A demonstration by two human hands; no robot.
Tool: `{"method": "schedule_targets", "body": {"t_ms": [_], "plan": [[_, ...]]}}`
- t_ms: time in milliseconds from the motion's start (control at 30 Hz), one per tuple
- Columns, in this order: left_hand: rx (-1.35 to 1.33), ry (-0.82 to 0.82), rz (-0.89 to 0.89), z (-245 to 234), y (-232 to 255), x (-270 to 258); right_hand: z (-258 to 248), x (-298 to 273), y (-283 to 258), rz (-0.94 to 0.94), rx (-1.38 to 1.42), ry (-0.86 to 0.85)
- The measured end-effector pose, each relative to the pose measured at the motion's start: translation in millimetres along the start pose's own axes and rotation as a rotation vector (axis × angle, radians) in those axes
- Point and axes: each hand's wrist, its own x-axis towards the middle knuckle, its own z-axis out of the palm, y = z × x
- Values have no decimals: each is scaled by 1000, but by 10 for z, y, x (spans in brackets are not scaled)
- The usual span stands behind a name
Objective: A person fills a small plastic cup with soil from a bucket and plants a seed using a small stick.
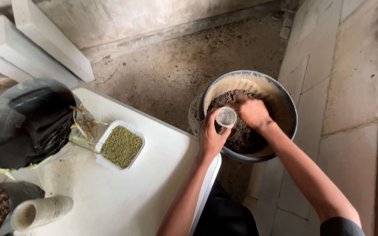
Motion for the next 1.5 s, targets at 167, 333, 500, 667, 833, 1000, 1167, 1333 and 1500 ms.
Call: {"method": "schedule_targets", "body": {"t_ms": [167, 333, 500, 667, 833, 1000, 1167, 1333, 1500], "plan": [[-16, 34, 11, -40, 7, -16, 1285, -201, 380, 12, 6, -255], [-94, 81, 1, 26, 17, -5, 653, 82, 305, 158, -43, -315], [-157, 79, -51, -16, -24, -14, -84, 291, -285, -2, 134, -138], [-179, 76, -73, -51, 27, 9, 1964, 3, 563, -132, 57, 11], [-181, 70, -62, -55, 41, 40, 1142, -99, 991, -164, -340, -45], [-91, 111, -65, 12, 73, 38, -425, 259, -18, -101, -241, -106], [-188, 69, -73, -49, 5, 22, 760, 74, 7, -239, -50, -265], [-212, 96, -66, -53, -16, -8, 509, 80, 357, -198, -141, -390], [-215, 100, -79, -1, 2, 13, -739, 210, 43, 151, -47, -486]]}}
